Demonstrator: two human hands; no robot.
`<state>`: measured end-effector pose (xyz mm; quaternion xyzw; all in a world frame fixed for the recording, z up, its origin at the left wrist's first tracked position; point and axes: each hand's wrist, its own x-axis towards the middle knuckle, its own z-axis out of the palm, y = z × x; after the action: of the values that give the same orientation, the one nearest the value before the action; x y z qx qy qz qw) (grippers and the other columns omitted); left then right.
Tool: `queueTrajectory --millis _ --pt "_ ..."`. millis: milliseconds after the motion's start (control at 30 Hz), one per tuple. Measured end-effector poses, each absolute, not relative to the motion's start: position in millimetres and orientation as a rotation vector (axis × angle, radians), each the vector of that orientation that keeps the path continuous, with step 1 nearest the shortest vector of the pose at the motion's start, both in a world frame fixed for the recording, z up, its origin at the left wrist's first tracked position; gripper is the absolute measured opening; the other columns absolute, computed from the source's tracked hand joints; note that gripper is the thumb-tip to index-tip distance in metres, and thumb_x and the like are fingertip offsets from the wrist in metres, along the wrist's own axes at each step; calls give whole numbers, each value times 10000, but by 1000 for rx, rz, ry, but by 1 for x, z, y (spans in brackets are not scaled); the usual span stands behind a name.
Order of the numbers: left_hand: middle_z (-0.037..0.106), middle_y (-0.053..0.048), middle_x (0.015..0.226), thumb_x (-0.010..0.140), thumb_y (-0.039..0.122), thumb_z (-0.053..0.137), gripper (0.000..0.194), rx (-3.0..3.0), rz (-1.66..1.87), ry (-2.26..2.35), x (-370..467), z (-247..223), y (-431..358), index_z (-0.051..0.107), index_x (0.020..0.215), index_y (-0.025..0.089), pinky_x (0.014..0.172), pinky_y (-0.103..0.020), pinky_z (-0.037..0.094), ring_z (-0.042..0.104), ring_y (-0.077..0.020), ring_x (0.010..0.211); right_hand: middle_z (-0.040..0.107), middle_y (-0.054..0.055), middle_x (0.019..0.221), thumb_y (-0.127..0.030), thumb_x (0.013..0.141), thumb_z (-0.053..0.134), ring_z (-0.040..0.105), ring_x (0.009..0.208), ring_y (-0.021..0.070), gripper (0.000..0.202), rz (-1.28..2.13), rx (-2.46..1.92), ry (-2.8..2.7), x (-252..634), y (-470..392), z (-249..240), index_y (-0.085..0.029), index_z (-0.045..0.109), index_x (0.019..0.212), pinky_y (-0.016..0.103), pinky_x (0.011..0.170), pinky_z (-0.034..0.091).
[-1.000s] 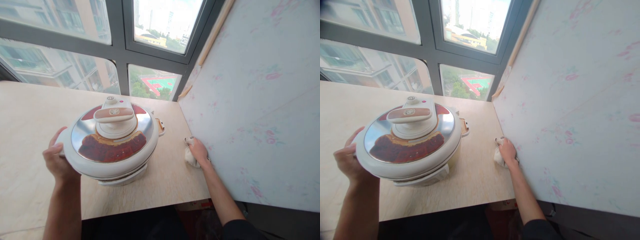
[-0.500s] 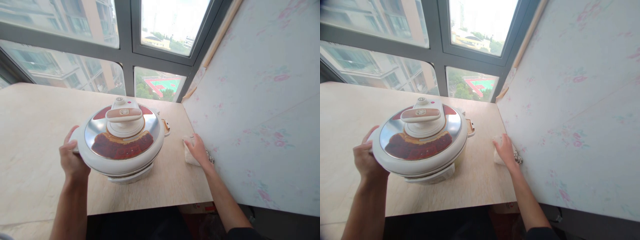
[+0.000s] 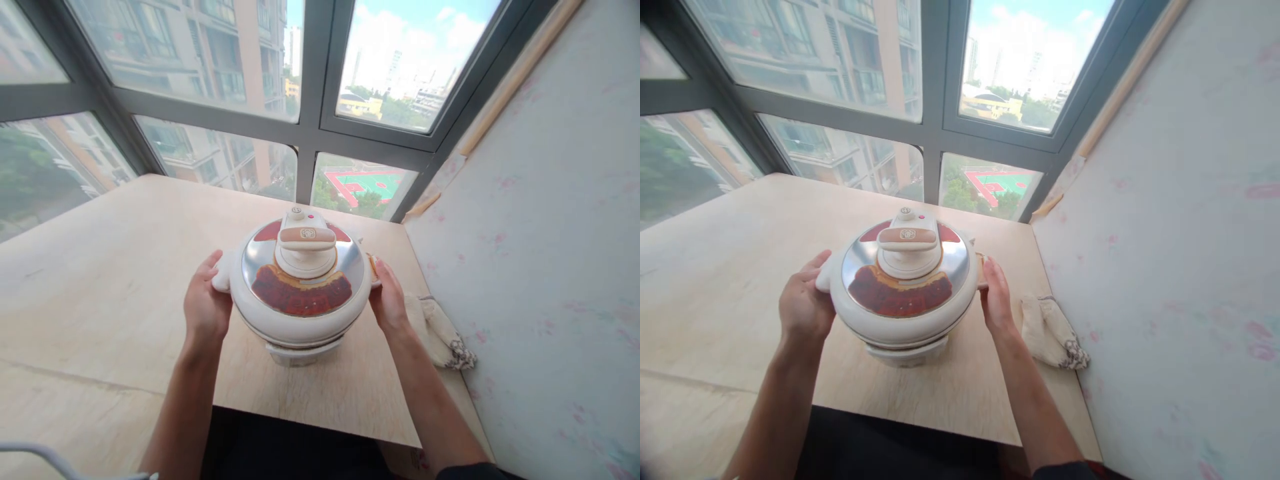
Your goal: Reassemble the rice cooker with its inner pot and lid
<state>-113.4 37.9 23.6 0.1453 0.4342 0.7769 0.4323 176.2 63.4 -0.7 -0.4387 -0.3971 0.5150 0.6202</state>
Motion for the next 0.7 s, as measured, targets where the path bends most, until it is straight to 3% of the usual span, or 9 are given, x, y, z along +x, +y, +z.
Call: queueTrajectory --millis 100,233,467,700 --pt "678 -138 989 634 243 586 394 298 1919 1105 -111 32 42 630 1007 125 851 -397 568 677 -284 960 739 31 1025 -555 830 634 676 1046 244 399 1236 -996 -814 170 72 -1 -209 684 1021 384 898 558" --pt "662 -157 1069 657 246 564 346 282 1903 1100 -110 43 46 646 978 147 908 -378 557 639 -291 1093 740 15 1025 -432 768 703 673 999 215 341 1094 -998 -761 163 77 1 -203 695 1020 341 873 549" --pt "669 -133 1038 592 166 555 383 199 1871 1160 -105 57 47 664 956 123 861 -299 555 651 -223 979 752 4 973 -354 709 730 672 913 185 273 1008 -1015 -664 157 76 3 -204 719 937 290 800 552" --pt "658 -137 1061 578 175 566 374 228 1863 1127 -82 58 42 673 933 130 870 -319 553 645 -239 1002 753 4 935 -370 721 739 689 869 194 310 1020 -1043 -706 189 74 -2 -207 704 982 298 750 559"
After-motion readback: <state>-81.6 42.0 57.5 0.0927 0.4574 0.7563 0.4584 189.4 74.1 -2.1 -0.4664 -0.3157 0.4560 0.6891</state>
